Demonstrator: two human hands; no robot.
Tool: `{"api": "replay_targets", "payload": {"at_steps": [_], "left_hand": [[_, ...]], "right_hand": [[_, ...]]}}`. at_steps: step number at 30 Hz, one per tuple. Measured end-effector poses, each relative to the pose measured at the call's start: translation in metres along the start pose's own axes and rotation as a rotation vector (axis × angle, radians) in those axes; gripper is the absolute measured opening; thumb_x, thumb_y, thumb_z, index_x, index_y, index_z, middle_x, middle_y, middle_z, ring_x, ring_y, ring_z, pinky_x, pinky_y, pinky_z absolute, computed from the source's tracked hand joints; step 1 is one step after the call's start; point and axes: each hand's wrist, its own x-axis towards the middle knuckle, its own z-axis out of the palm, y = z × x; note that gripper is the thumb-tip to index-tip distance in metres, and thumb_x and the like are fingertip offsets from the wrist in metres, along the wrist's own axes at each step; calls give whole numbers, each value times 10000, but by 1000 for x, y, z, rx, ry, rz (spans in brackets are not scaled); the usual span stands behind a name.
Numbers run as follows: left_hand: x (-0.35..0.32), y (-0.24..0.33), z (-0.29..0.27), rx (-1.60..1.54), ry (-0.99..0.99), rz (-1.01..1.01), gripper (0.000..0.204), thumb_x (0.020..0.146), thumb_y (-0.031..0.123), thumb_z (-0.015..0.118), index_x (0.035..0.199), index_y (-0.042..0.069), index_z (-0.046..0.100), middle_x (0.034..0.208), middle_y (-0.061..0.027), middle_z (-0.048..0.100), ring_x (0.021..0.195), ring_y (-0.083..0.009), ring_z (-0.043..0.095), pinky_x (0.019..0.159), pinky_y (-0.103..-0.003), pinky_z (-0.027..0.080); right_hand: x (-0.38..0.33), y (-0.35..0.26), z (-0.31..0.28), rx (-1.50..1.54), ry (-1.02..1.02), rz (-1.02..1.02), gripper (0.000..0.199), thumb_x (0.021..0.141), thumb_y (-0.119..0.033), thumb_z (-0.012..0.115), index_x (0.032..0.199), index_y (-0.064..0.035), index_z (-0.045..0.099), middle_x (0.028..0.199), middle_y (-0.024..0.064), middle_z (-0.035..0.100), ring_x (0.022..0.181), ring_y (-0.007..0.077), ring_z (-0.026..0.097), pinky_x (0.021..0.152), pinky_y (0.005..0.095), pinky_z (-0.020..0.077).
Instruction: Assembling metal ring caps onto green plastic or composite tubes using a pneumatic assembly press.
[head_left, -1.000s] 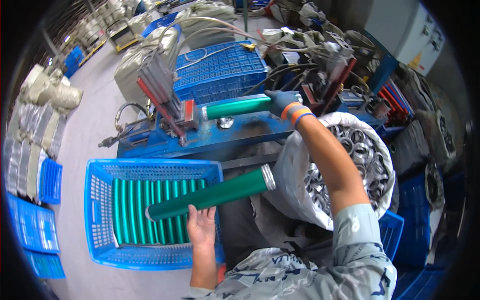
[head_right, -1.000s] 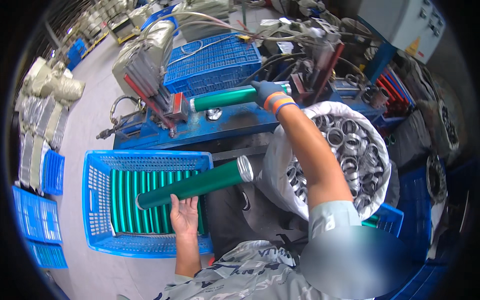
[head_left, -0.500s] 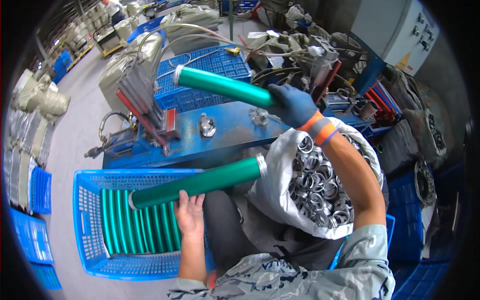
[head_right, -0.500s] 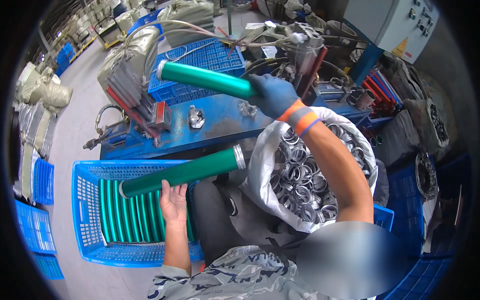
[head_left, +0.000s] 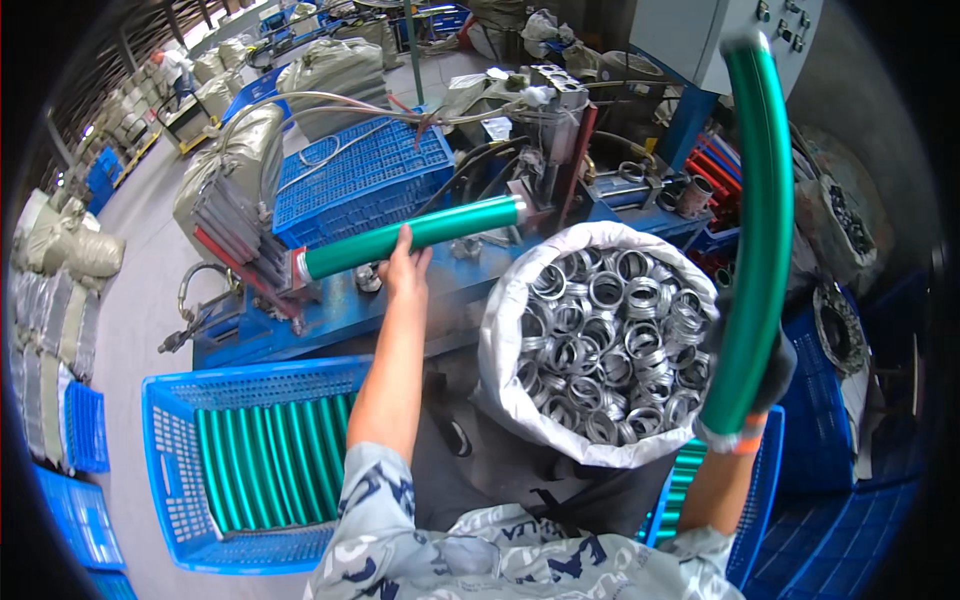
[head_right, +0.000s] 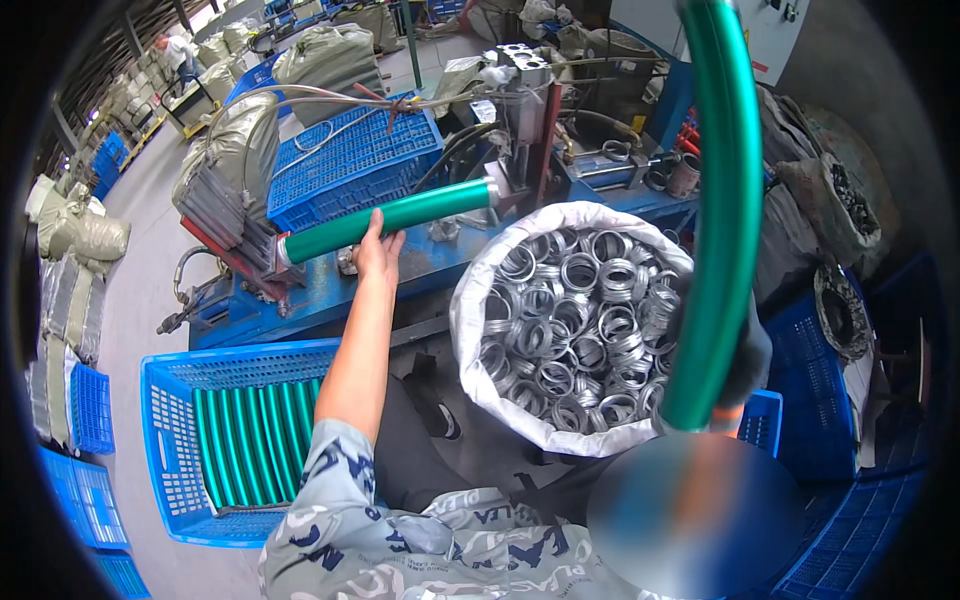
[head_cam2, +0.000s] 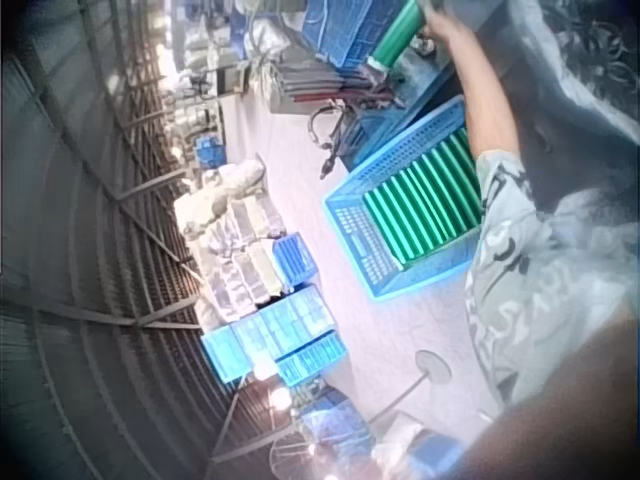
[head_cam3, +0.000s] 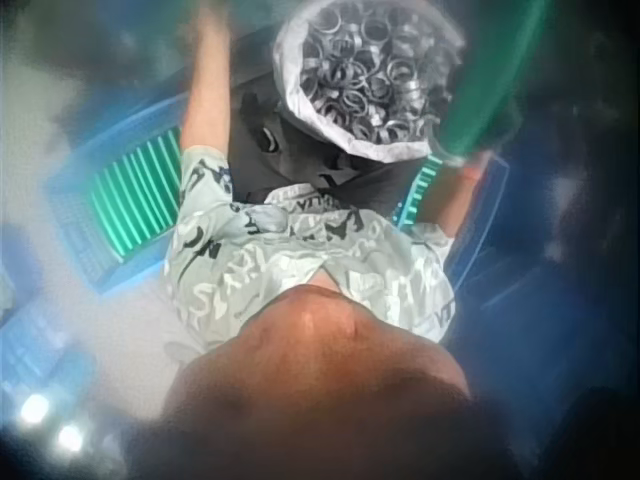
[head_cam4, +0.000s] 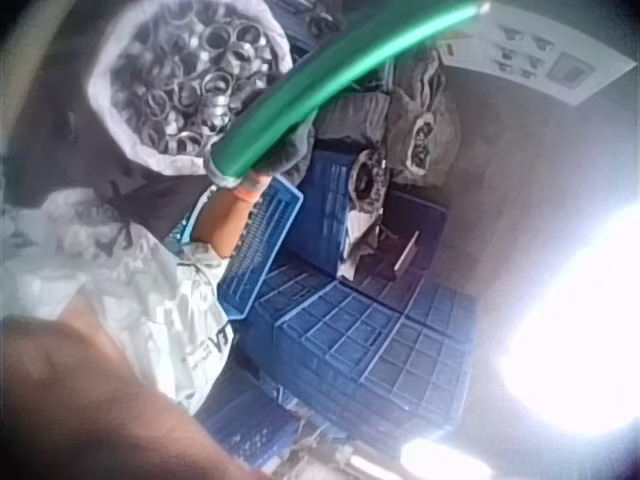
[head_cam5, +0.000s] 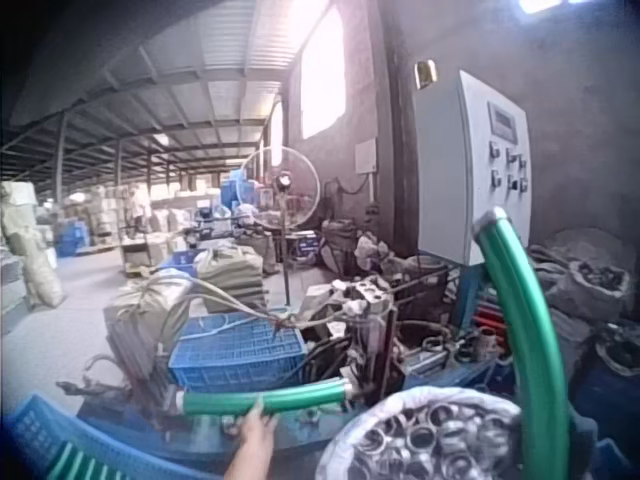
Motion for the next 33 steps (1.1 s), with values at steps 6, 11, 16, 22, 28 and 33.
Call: {"api": "replay_targets", "payload": {"at_steps": [6,11,16,22,28,33], "left_hand": [[78,-41,-32,22,287,-115,583,1014,199,931,1453,-47,638,1431,-224,731,1312,-416,754,1112,-589,650],[87,-44,-38,164,263,-164,806,957,350,985,1504,-101,601,1450,-293,716,1245,-486,770,1080,-599,660],[76,-31,-51,179,317,-159,900,955,409,984,1556,-104,554,1500,-327,682,1340,-518,724,1137,-638,614],[24,-60,-84,306,25,-198,881,1045,505,873,1641,-20,492,1592,-325,633,1403,-457,715,1149,-577,609],[13,17,-274,338,-158,-167,665,1197,312,588,1726,-53,419,1780,-320,461,1621,-405,520,1336,-519,470],[-54,37,-287,653,58,-184,689,1139,457,705,1660,24,580,1709,-209,586,1579,-298,547,1297,-453,430]], "right_hand": [[-95,-19,-52,421,92,69,695,1048,-308,708,1589,102,558,1319,218,718,889,204,682,680,271,497],[-127,-31,-101,469,-47,27,779,992,-242,739,1648,107,505,1601,256,565,1183,281,617,993,413,512],[-168,-62,-148,427,87,83,712,1035,-288,688,1621,86,535,1656,258,583,1167,257,618,992,416,541],[-351,-54,-281,-646,994,83,741,1007,-68,714,1711,8,494,1271,107,745,1039,212,739,885,340,622],[-581,1,-371,-1006,1067,592,569,854,-119,920,1378,5,738,1173,137,814,1005,250,759,894,438,633],[-723,25,-341,-819,1533,921,570,842,-193,974,1335,17,779,1135,187,860,955,320,835,853,454,679]]}}
